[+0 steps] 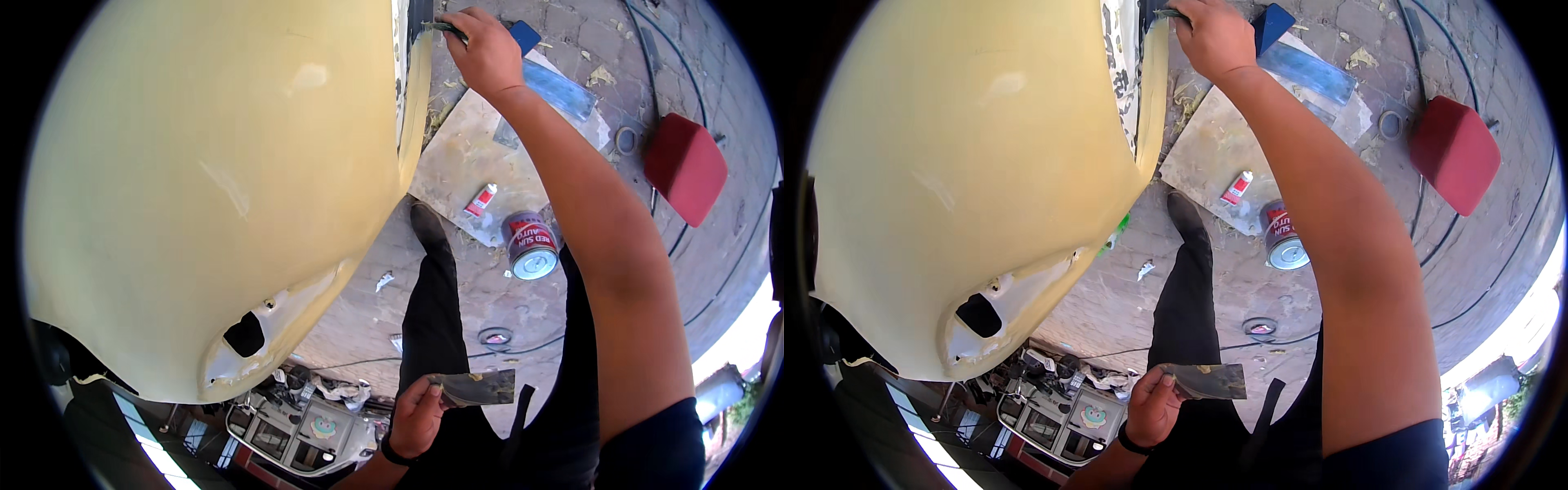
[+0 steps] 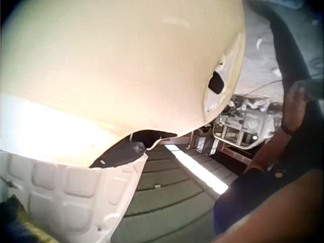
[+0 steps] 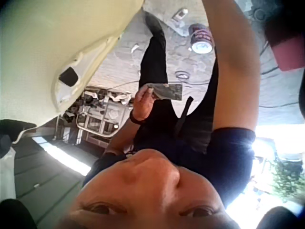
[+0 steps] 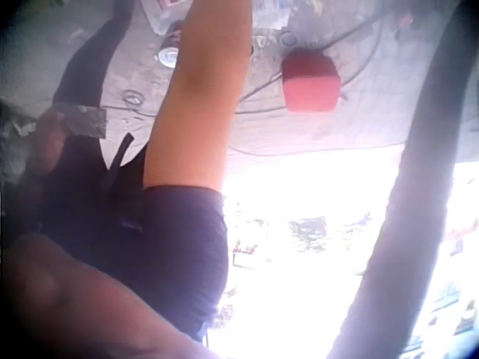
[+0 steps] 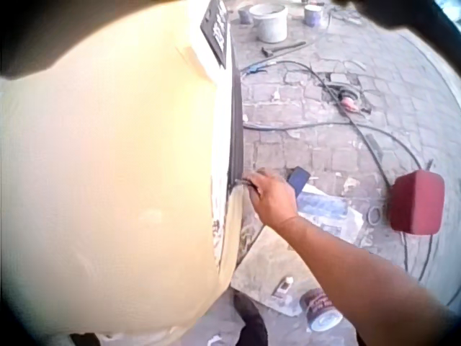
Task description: The person applies a yellowish body filler to a detached white car bumper using a putty knife and a green sanding block. They spread the filler across the surface, smooth it, and scrape off excess material from the tool.
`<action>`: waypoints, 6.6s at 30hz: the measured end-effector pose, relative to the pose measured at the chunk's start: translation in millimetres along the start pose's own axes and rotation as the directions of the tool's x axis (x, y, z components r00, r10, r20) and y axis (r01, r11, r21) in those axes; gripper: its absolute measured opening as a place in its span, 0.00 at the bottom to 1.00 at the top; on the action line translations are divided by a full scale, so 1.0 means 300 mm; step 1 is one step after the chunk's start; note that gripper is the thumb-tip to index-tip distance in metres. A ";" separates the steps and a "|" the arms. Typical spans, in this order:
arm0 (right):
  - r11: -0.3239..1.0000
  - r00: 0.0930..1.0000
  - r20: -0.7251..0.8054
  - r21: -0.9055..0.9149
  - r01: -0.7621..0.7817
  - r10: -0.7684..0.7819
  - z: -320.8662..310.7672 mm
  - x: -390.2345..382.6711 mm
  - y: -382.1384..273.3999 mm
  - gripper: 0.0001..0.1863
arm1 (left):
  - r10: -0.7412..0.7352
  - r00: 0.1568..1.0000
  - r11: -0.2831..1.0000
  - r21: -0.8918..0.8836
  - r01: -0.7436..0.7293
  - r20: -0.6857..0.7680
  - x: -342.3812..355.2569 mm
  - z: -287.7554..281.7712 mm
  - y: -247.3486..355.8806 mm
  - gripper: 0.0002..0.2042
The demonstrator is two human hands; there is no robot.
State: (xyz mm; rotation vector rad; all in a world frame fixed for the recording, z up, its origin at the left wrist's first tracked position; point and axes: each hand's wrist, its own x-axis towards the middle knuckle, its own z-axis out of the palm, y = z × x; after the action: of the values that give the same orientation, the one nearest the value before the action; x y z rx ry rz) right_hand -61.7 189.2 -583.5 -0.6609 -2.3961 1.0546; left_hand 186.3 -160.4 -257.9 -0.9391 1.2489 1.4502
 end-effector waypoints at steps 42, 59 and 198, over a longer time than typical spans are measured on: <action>0.400 0.550 0.569 0.378 -0.835 0.611 -0.237 -0.378 0.156 0.14 | -0.031 0.999 0.990 0.139 0.035 -0.032 0.066 0.249 0.115 0.14; 0.840 0.929 0.175 0.397 -0.370 0.326 0.182 0.030 0.218 0.15 | -0.020 0.994 0.986 0.161 0.038 -0.112 0.151 0.149 0.082 0.14; 0.337 0.875 0.393 0.813 -0.474 0.283 -1.946 -0.566 -1.610 0.11 | 0.547 0.437 -0.064 0.556 -0.828 0.714 -1.259 0.676 0.351 0.17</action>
State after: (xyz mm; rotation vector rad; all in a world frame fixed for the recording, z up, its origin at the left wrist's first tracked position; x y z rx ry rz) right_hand 280.9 127.3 110.4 -0.7117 -1.3522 2.4273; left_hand 180.2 -29.9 163.7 0.8975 2.0953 1.1577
